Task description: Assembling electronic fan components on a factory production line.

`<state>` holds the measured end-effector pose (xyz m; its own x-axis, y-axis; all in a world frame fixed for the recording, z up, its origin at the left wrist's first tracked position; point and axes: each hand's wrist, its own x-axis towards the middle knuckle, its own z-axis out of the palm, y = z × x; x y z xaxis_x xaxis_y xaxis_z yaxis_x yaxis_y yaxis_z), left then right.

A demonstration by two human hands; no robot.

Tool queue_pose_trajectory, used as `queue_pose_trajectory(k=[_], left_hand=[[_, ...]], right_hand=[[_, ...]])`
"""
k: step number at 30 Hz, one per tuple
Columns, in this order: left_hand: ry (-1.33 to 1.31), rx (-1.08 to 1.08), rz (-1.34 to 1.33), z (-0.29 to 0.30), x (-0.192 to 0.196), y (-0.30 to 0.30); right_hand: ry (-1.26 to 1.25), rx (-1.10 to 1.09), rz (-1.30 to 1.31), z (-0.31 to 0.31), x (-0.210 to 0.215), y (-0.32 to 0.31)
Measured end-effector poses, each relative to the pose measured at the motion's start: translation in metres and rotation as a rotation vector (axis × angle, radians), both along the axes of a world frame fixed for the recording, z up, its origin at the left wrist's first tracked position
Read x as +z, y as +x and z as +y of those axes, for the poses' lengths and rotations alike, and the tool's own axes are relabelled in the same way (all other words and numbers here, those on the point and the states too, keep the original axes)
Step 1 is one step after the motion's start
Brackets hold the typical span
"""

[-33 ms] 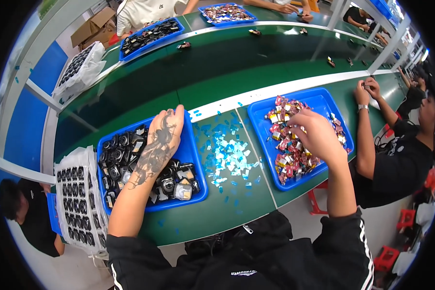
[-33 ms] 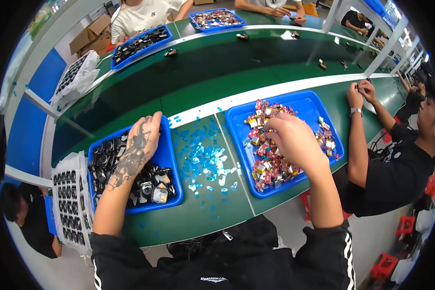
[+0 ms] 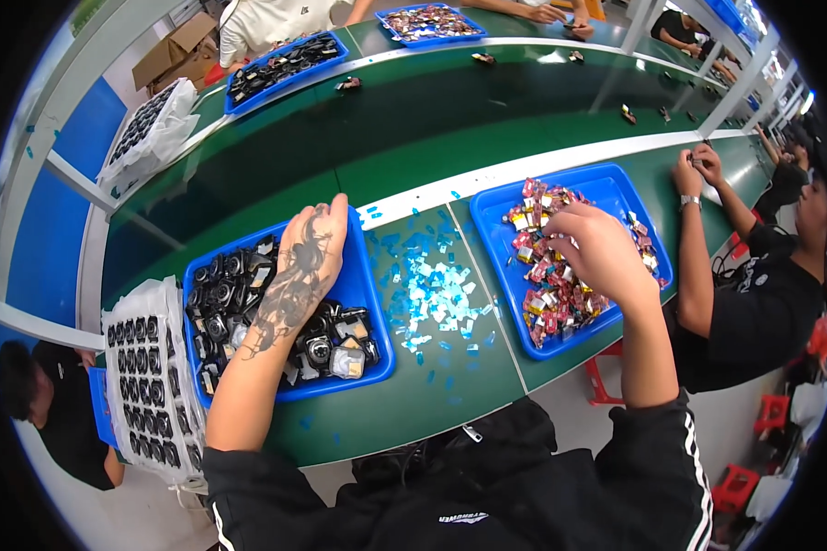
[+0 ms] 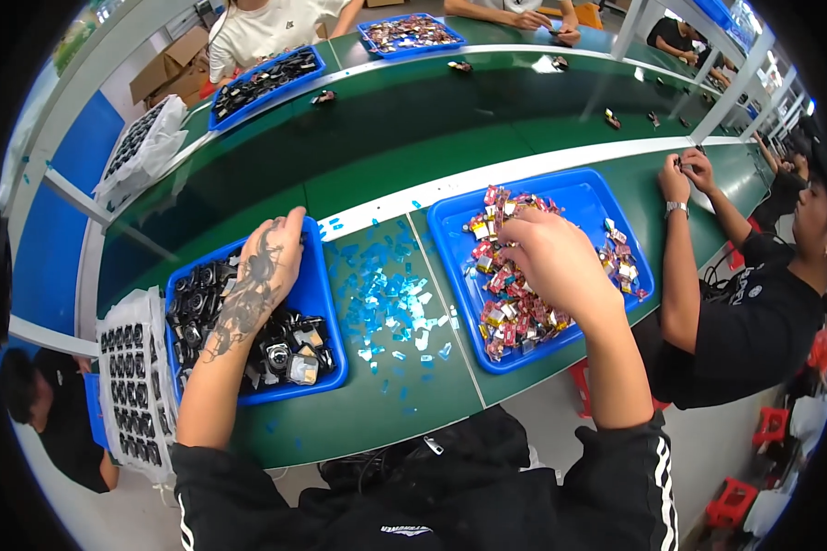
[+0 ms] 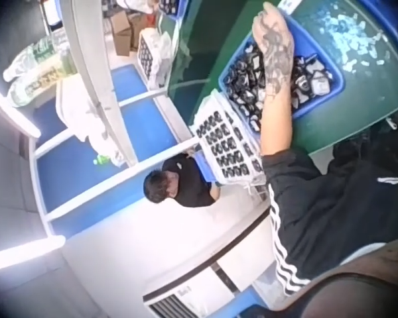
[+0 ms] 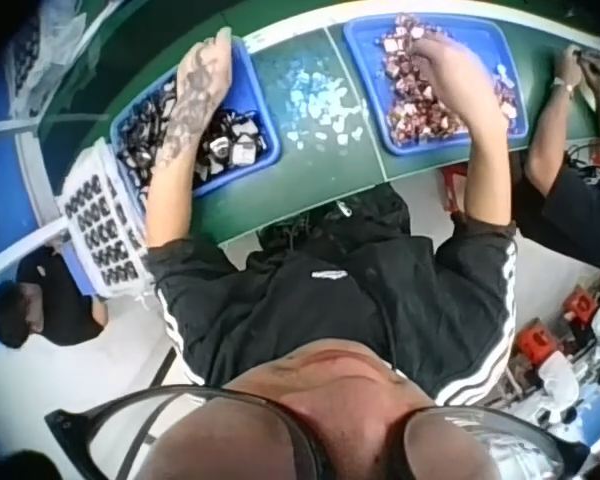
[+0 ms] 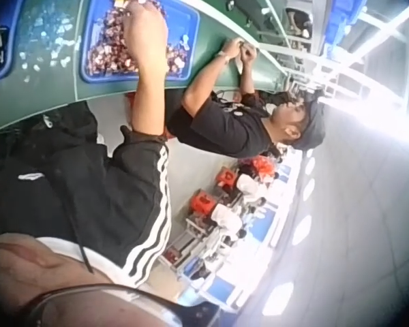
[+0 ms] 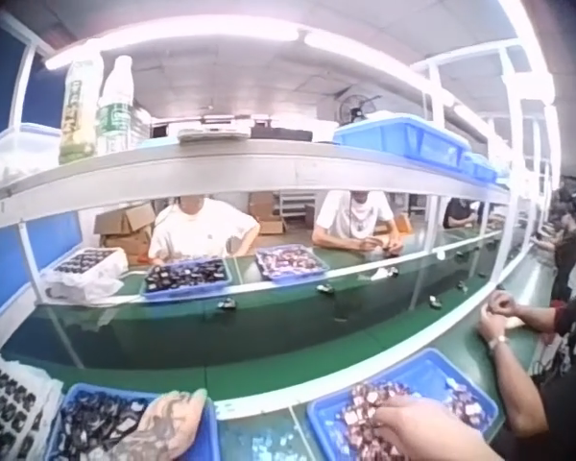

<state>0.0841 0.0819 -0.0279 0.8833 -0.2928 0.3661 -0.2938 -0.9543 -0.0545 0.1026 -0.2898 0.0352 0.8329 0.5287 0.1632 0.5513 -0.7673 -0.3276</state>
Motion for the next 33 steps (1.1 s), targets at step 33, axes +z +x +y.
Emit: queue_pose_trajectory(k=[33], left_hand=[[-1.245, -0.274, 0.428, -0.071, 0.041, -0.081]], right_hand=[[1.170, 0.228, 0.803, 0.098, -0.023, -0.055]])
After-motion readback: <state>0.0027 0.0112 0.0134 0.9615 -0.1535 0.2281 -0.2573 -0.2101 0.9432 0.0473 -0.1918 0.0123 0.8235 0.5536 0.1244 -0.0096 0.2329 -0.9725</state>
